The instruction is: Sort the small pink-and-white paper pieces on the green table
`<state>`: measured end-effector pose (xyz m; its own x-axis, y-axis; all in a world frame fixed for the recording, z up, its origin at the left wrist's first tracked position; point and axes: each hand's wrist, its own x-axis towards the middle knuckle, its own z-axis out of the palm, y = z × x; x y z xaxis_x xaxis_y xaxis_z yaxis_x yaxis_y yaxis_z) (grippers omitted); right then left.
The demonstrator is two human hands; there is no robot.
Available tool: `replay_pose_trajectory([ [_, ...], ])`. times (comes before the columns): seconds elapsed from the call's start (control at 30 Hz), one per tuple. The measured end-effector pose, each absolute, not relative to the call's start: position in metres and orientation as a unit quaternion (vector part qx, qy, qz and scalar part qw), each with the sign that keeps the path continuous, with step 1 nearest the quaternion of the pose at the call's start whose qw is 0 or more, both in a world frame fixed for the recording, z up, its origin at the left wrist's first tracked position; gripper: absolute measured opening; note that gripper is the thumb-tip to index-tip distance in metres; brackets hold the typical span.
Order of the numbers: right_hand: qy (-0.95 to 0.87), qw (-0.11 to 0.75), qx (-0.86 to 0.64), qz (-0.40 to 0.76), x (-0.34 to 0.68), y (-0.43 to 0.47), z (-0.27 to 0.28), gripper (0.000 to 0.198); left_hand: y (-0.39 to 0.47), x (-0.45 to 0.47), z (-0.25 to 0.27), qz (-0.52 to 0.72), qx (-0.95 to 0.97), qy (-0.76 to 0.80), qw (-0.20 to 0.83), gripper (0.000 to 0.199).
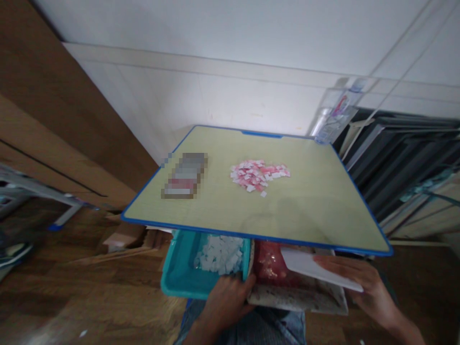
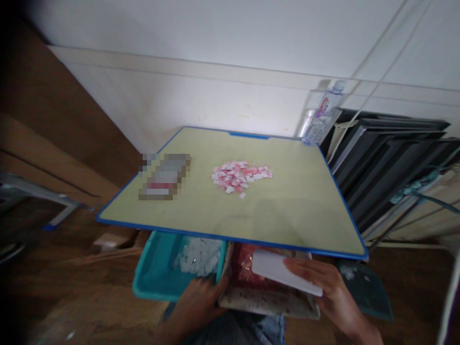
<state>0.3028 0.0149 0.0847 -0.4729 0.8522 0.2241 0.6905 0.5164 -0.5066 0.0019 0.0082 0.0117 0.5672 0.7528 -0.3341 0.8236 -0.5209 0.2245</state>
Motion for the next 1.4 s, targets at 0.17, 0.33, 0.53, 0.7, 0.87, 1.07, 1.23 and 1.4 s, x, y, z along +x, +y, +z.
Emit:
replay_pose_trajectory([
  [0.17,-0.838,0.255,-0.451,0.171,0.307,0.012,0.087,0.033,0.009,0.002,0.012,-0.104,0.868,0.452,0.180,0.035],
  [0.33,-0.855,0.240,-0.435,0.149,0.312,0.018,0.085,0.034,0.009,0.002,0.013,-0.106,0.866,0.453,0.184,0.034],
  [0.53,-0.853,0.233,-0.426,0.195,0.309,0.015,0.086,0.039,0.009,0.002,0.012,-0.109,0.861,0.459,0.192,0.037],
  [0.7,-0.817,0.332,-0.439,0.174,0.313,0.029,0.103,0.037,0.010,0.003,0.014,-0.105,0.861,0.458,0.195,0.036],
  [0.87,-0.748,0.316,-0.526,0.254,0.316,0.096,0.127,0.013,0.009,0.003,0.016,-0.114,0.857,0.461,0.201,0.033],
  [1.07,-0.701,0.329,-0.501,0.386,0.298,0.195,0.135,0.025,0.009,0.004,0.017,-0.124,0.851,0.466,0.208,0.037],
  [1.23,-0.699,0.344,-0.467,0.419,0.280,0.228,0.122,0.028,0.012,0.004,0.015,-0.126,0.844,0.470,0.225,0.035],
  [1.4,-0.704,0.284,-0.477,0.444,0.287,0.224,0.116,0.028,0.015,0.002,0.002,-0.155,0.851,0.450,0.221,0.041],
])
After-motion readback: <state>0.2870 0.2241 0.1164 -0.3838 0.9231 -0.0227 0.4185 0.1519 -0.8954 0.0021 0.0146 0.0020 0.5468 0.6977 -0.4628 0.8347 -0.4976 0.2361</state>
